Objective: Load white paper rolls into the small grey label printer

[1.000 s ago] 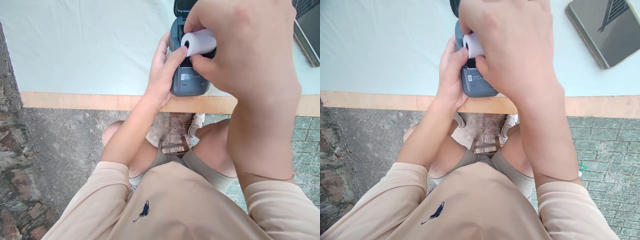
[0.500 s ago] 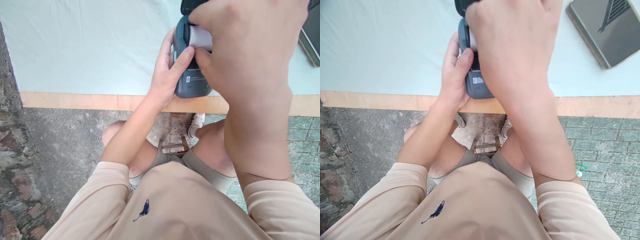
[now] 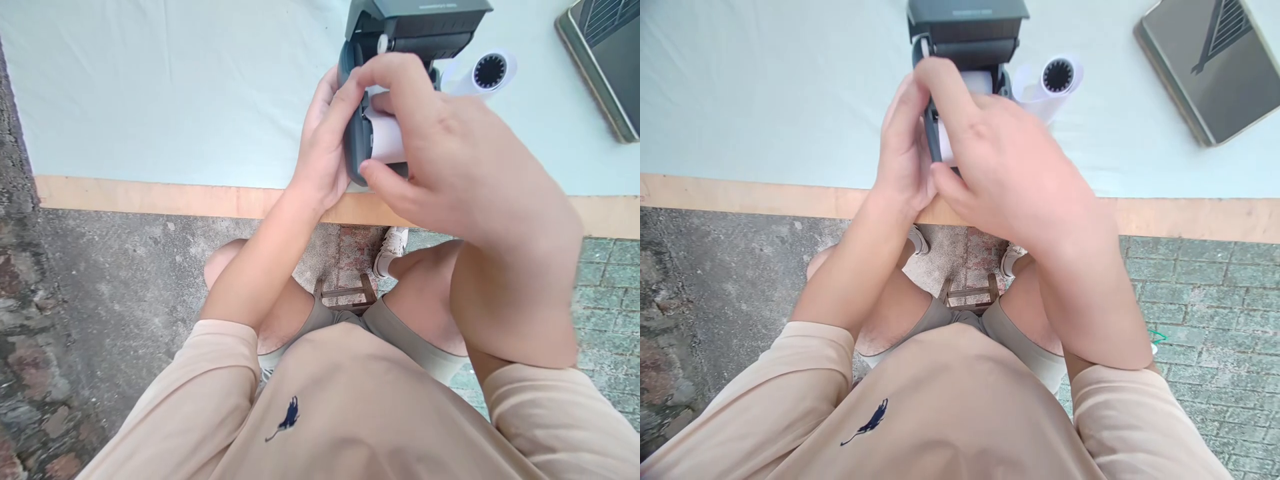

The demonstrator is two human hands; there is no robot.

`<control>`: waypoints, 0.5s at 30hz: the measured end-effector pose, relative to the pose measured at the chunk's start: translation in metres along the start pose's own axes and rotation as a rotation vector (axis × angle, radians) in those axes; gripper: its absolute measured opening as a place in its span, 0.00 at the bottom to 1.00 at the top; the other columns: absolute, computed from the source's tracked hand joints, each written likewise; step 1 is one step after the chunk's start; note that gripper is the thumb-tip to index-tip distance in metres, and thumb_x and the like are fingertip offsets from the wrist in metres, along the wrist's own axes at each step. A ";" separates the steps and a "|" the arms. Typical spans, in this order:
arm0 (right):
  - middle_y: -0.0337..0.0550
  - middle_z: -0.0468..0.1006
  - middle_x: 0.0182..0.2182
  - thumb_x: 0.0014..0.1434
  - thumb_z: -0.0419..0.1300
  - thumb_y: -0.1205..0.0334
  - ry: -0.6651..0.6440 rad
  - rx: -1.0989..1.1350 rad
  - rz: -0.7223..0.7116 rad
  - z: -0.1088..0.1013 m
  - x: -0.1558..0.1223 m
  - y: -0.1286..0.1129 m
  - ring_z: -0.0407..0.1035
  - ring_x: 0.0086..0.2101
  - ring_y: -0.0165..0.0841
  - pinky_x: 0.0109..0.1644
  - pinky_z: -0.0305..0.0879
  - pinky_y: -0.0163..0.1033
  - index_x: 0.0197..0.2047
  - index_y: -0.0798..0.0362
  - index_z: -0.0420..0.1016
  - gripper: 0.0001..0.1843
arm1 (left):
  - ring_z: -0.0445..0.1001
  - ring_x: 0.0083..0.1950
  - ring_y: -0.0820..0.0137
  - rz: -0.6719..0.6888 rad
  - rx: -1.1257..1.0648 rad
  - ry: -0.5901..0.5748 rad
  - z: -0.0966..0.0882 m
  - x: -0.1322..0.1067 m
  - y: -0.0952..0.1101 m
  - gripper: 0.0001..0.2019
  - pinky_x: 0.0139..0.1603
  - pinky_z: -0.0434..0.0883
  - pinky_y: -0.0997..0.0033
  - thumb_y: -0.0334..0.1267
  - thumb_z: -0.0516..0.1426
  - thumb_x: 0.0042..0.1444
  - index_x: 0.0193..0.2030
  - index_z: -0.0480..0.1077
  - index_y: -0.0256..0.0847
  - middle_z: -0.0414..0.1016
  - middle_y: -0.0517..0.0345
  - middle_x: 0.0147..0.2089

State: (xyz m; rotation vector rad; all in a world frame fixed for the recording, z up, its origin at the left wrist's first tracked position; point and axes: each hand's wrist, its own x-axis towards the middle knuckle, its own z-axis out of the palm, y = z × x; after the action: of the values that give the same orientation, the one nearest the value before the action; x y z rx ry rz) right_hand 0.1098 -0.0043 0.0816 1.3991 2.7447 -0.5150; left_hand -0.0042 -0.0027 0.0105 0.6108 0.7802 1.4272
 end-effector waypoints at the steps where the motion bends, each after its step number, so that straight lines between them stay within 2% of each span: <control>1: 0.40 0.68 0.39 0.50 0.45 0.66 -0.002 0.039 -0.017 0.001 0.000 0.002 0.63 0.33 0.28 0.35 0.58 0.35 0.56 0.51 0.46 0.28 | 0.71 0.46 0.73 -0.016 0.001 0.012 -0.001 0.000 0.001 0.04 0.46 0.69 0.76 0.36 0.49 0.53 0.34 0.63 0.43 0.63 0.65 0.27; 3: 0.38 0.66 0.42 0.47 0.45 0.71 0.019 0.132 -0.060 0.000 -0.001 0.007 0.62 0.35 0.26 0.39 0.60 0.33 0.54 0.51 0.48 0.28 | 0.70 0.48 0.71 -0.056 0.009 0.004 -0.002 0.000 0.001 0.04 0.46 0.69 0.74 0.36 0.50 0.52 0.35 0.64 0.43 0.64 0.64 0.30; 5: 0.36 0.63 0.48 0.46 0.44 0.74 0.055 0.260 -0.109 -0.002 -0.001 0.012 0.62 0.41 0.23 0.46 0.61 0.30 0.54 0.51 0.48 0.30 | 0.71 0.47 0.69 -0.066 0.023 -0.041 -0.004 0.000 0.000 0.05 0.45 0.69 0.72 0.34 0.51 0.51 0.36 0.64 0.43 0.66 0.63 0.33; 7: 0.35 0.59 0.51 0.46 0.43 0.75 0.088 0.366 -0.146 -0.004 -0.002 0.017 0.59 0.47 0.22 0.52 0.59 0.28 0.54 0.51 0.49 0.30 | 0.72 0.46 0.69 -0.052 0.040 -0.076 -0.006 -0.001 -0.001 0.08 0.45 0.69 0.71 0.32 0.52 0.50 0.38 0.63 0.44 0.67 0.63 0.36; 9: 0.34 0.60 0.51 0.47 0.43 0.76 0.111 0.390 -0.158 -0.004 -0.001 0.021 0.57 0.50 0.21 0.57 0.56 0.28 0.54 0.50 0.52 0.29 | 0.72 0.47 0.68 -0.041 0.051 -0.090 -0.005 -0.001 -0.001 0.10 0.46 0.69 0.69 0.31 0.51 0.50 0.40 0.63 0.44 0.67 0.63 0.37; 12: 0.33 0.61 0.50 0.49 0.47 0.71 0.144 0.301 -0.116 -0.002 0.000 0.025 0.57 0.50 0.24 0.55 0.59 0.31 0.52 0.47 0.57 0.26 | 0.70 0.51 0.69 -0.024 0.067 -0.082 -0.003 -0.002 0.000 0.12 0.50 0.68 0.70 0.30 0.50 0.50 0.42 0.62 0.47 0.67 0.65 0.39; 15: 0.35 0.62 0.49 0.51 0.52 0.61 0.170 0.165 -0.047 -0.002 -0.001 0.027 0.60 0.48 0.29 0.50 0.61 0.36 0.48 0.45 0.62 0.19 | 0.66 0.55 0.71 0.006 0.099 -0.087 0.000 -0.003 0.002 0.15 0.51 0.68 0.73 0.27 0.49 0.49 0.42 0.62 0.49 0.68 0.67 0.41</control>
State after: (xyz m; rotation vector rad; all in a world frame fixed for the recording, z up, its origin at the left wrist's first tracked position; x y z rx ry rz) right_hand 0.1316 0.0099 0.0762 1.4810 2.9350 -0.6684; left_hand -0.0054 -0.0051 0.0125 0.7473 0.7834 1.3646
